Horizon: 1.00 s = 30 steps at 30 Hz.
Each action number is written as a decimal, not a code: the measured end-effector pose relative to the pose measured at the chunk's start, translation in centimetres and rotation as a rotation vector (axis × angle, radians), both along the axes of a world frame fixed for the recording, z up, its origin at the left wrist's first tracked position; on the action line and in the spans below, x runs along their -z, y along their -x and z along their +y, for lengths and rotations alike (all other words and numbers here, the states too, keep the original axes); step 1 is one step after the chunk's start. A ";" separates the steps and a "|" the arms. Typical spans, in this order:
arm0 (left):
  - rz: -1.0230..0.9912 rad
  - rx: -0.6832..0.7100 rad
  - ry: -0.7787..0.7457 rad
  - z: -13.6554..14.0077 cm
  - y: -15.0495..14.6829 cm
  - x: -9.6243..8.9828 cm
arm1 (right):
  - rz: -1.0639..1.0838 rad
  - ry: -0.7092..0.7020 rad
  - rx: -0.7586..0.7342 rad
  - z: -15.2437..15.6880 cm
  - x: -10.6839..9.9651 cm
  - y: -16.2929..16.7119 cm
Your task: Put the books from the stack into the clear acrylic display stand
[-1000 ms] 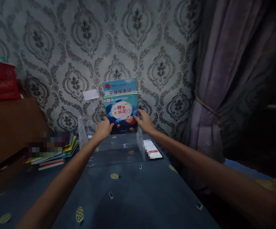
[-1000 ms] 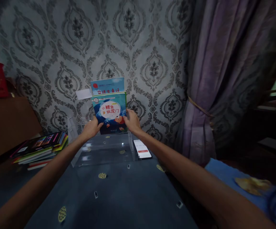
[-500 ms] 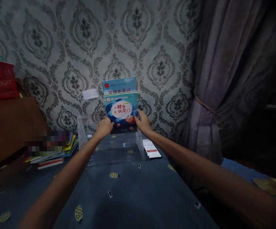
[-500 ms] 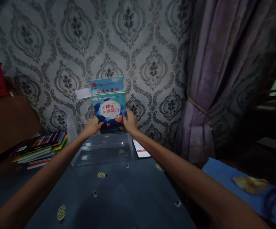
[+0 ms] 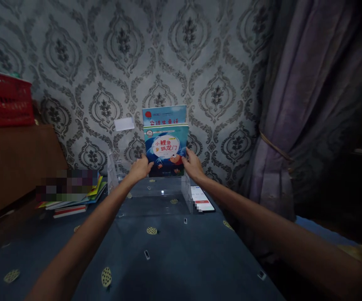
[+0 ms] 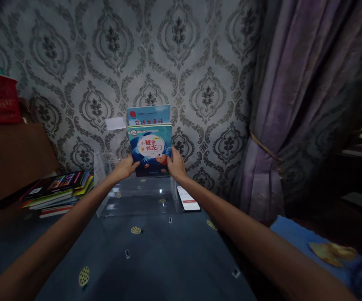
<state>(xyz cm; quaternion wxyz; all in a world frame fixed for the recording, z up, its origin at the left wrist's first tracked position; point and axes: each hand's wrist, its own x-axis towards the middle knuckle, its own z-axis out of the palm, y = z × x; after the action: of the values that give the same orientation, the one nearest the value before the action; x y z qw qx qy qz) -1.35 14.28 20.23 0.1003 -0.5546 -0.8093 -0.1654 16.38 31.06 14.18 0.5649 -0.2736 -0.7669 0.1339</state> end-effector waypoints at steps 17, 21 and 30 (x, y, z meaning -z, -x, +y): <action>0.066 0.092 -0.111 -1.3 1.6 1.7 | 0.029 0.030 -0.011 0.1 1.8 -0.4; 0.116 0.154 -0.214 -2.7 2.5 3.0 | 0.031 0.055 -0.001 -0.8 2.5 -0.9; 0.148 0.232 -0.413 -7.6 6.7 8.6 | -0.037 0.024 0.011 -4.9 4.8 -2.9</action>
<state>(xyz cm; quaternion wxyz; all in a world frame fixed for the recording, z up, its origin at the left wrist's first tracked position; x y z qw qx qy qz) -8.04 6.68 11.63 0.2509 -0.6220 -0.6798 -0.2968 19.25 26.21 9.35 0.5478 -0.2872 -0.7741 0.1350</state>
